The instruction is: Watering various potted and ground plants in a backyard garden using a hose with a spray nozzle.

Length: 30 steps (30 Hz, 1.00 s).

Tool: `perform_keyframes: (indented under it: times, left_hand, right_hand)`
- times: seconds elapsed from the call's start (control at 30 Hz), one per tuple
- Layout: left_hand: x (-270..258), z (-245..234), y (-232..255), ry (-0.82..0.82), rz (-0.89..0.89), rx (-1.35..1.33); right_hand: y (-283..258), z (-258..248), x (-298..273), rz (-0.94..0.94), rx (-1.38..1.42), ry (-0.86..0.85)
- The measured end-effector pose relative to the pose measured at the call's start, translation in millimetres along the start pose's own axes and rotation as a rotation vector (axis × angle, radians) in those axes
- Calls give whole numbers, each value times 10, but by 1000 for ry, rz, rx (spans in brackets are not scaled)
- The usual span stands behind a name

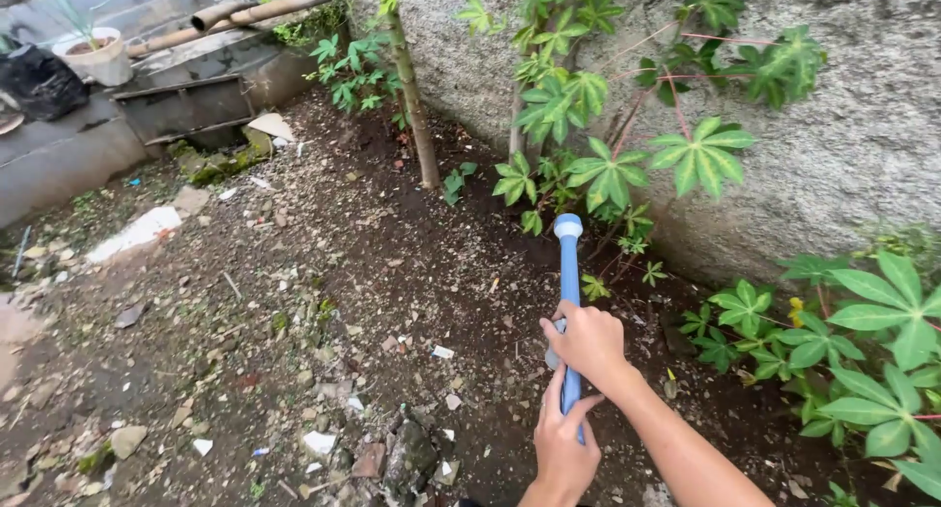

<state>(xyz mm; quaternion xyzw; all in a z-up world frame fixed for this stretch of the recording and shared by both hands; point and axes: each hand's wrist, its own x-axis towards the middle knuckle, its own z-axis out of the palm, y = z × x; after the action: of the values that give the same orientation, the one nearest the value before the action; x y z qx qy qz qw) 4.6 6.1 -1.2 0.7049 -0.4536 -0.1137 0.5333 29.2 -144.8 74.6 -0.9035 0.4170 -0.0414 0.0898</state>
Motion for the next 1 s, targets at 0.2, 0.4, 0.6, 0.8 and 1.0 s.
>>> perform_keyframes:
  times: [0.2,0.4,0.6,0.8,1.0]
  left_hand:
    - [-54,-246,-169,-19,-69,-23]
    - [-35,-424,-121,-42,0,-69]
    - [1,-483,-180,-91,-23,-69]
    - [3,-511,-240,-94,-137,-42]
    - [108,-521,-361,-69,-260,-54]
  right_hand:
    - [-300,194,10,4,-10,-42]
    - [-276,240,-7,53,-53,-20]
    - [-353,256,39,86,-79,-12]
    - [-424,477,97,67,-85,-67]
    - [-535,656,309,27,-103,-152]
